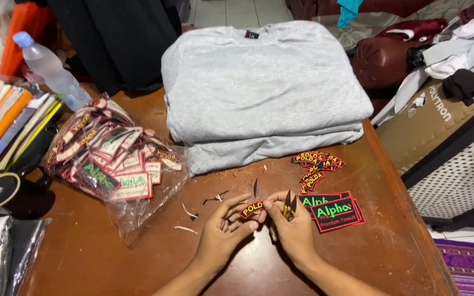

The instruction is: Trimming loose threads from embroidered patches using small scissors on a wooden table.

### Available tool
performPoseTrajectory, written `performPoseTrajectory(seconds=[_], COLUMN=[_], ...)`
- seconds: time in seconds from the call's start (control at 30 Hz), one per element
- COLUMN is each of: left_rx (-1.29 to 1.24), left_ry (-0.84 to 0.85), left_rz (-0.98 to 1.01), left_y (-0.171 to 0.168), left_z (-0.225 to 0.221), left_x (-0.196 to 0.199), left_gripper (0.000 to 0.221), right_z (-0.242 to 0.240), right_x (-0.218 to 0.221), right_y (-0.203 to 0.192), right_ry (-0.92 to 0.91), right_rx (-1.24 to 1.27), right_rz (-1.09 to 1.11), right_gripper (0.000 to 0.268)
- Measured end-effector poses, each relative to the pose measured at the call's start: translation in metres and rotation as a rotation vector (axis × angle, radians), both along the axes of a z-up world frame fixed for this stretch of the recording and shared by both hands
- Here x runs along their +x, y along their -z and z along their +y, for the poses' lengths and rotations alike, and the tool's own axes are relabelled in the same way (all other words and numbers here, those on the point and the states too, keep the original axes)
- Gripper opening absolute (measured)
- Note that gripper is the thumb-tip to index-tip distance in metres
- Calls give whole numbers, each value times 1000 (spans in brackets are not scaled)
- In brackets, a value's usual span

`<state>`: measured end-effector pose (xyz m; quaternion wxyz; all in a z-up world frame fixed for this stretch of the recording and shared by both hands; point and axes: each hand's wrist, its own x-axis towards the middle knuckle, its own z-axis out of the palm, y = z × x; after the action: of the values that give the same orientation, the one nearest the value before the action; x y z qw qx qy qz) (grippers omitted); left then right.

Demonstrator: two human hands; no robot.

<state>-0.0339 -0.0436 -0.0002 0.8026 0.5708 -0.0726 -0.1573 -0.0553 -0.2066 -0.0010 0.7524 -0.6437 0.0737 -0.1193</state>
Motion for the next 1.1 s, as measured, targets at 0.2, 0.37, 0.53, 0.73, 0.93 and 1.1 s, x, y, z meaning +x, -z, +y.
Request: performPoseTrajectory(seconds=[0.2,0.37,0.53,0.73,0.93,1.1], left_rx=[-11,-9,19,4,-56,29], left_ry=[-65,-126,-195,-150,-25,-109], left_rz=[11,2,-23,-55,-109,13], left_y=[-6,-4,-6,-6,-8,1], left_z=[1,3,7,6,8,7], left_x=[2,4,7,5,2,6], left_gripper=[36,34,33,32,31,23], right_z=[0,-7,-15,-16,-16,-12], right_x=[-1,0,4,2,-1,-1], right_y=[0,1,-10,-5,0,-5], right_ry=[-11,-56,-40,-102,-56,-108], right_rx=[-96,-150,-392,-380,-443,-437], right_rz=[26,15,84,112,56,-13], right_gripper=[16,13,19,22,17,20])
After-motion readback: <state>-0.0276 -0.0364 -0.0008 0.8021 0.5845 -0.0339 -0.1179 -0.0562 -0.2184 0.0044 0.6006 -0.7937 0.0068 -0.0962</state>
